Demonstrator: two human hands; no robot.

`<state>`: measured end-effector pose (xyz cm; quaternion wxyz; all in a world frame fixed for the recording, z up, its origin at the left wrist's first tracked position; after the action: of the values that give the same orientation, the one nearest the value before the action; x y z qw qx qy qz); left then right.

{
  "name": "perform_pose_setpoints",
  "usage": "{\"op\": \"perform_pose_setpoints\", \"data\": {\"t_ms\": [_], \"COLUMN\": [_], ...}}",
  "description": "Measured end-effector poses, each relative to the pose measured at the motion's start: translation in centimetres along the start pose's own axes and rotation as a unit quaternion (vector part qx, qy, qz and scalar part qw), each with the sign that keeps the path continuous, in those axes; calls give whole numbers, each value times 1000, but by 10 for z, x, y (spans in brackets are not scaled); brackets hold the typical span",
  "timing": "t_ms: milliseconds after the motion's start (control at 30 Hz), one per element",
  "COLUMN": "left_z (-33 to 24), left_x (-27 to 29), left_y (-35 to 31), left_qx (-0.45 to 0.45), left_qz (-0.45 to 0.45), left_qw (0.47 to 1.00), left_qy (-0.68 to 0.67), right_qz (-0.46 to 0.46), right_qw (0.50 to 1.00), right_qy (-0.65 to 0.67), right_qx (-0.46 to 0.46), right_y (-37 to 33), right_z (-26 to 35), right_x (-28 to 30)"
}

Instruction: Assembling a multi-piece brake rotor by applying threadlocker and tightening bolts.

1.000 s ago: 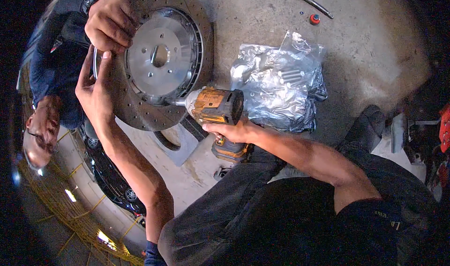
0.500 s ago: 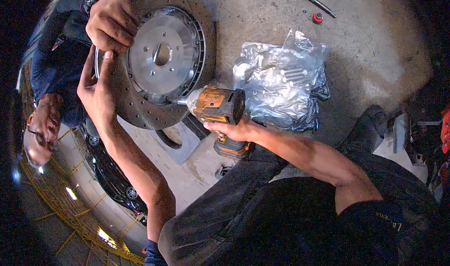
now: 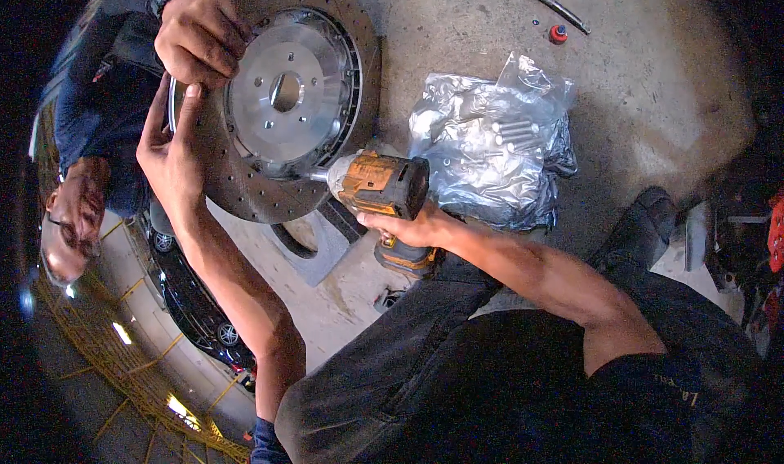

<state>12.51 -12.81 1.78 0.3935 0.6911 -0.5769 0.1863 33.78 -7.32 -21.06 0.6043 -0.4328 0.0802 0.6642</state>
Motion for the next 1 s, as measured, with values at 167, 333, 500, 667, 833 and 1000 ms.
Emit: {"op": "perform_pose_setpoints", "data": {"t_ms": [167,333,500,667,833,1000], "left_z": [1,4,10,15,19,24], "left_x": [3,4,7,9,9,10], "left_y": [-1,5,9,13,12,19], "left_qx": [6,0,-8,2,28,0], "left_qz": [4,30,29,30,37,39], "left_qw": [1000,1000,999,999,999,999], "left_qy": [-10,7,21,16,-15,-26], "right_qz": [4,16,-26,-20,-1,8], "right_qw": [1000,999,998,998,1000,883], "right_qy": [-7,43,-17,-28,-11,-345], "right_qx": [15,8,48,48,18,317], "right_y": [-2,-8,-14,1,1,-10], "right_z": [5,22,31,35,58,59], "right_x": [-2,5,4,42,64,28]}}
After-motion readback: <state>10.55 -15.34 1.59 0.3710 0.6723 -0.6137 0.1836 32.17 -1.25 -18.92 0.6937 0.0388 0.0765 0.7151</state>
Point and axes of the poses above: each hand's wrist, its own y-axis towards the middle knuckle, its own x-axis out of the back of the hand, z = x × y, the point moved 2 cm from there along y, towards the middle knuckle, and after that the axes turned 11 degrees about -z, right-handed, at the moved point
